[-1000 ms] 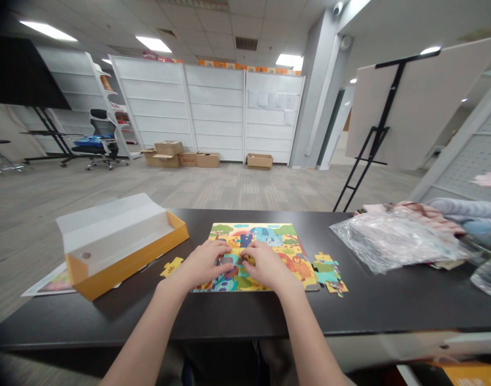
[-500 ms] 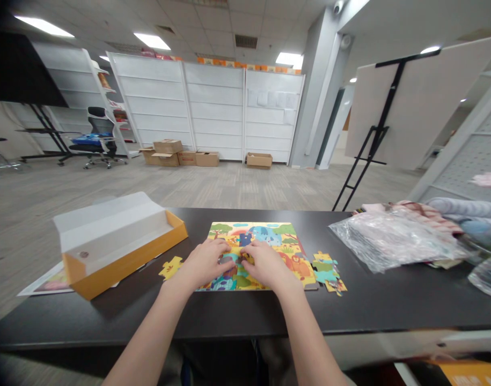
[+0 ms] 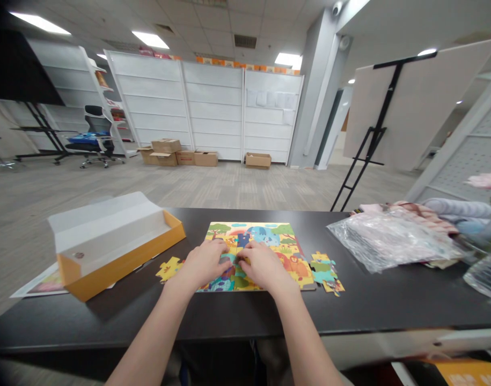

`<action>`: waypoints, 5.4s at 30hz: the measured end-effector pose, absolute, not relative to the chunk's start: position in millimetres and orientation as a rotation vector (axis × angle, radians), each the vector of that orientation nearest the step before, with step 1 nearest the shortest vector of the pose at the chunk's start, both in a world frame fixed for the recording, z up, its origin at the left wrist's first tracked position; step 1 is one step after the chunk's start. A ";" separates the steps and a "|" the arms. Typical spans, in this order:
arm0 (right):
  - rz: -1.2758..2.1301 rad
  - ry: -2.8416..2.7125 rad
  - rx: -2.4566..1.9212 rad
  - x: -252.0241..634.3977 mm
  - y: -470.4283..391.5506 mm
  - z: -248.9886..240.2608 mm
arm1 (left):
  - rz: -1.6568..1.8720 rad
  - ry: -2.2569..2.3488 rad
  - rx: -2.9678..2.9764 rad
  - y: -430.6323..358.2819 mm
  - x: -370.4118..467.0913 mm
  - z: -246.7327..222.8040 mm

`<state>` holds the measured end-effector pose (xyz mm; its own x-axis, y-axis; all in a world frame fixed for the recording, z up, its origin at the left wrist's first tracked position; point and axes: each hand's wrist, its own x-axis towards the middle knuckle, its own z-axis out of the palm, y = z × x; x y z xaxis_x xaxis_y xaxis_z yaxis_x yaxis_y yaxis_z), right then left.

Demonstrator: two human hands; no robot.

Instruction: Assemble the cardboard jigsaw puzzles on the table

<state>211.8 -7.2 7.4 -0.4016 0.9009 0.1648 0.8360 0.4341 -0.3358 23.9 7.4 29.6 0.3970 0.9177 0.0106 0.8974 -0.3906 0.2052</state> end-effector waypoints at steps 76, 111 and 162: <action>0.986 -1.530 -1.515 342.0 -53.9 42.9 | 0.391 1.526 2.535 13.8 22.4 14.2; 0.481 -1.386 -1.594 260.5 10.8 5.5 | 1.119 1.537 1.949 20.1 -23.5 13.5; 1.169 -1.769 -1.336 203.3 -8.5 7.9 | 0.799 1.325 1.959 17.3 -26.7 6.6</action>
<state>203.3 -8.5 7.9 -0.2920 0.9559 -0.0302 0.4025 0.0942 -0.9106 -26.7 17.3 6.6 0.3086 0.9419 0.1327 0.5566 -0.2919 0.7778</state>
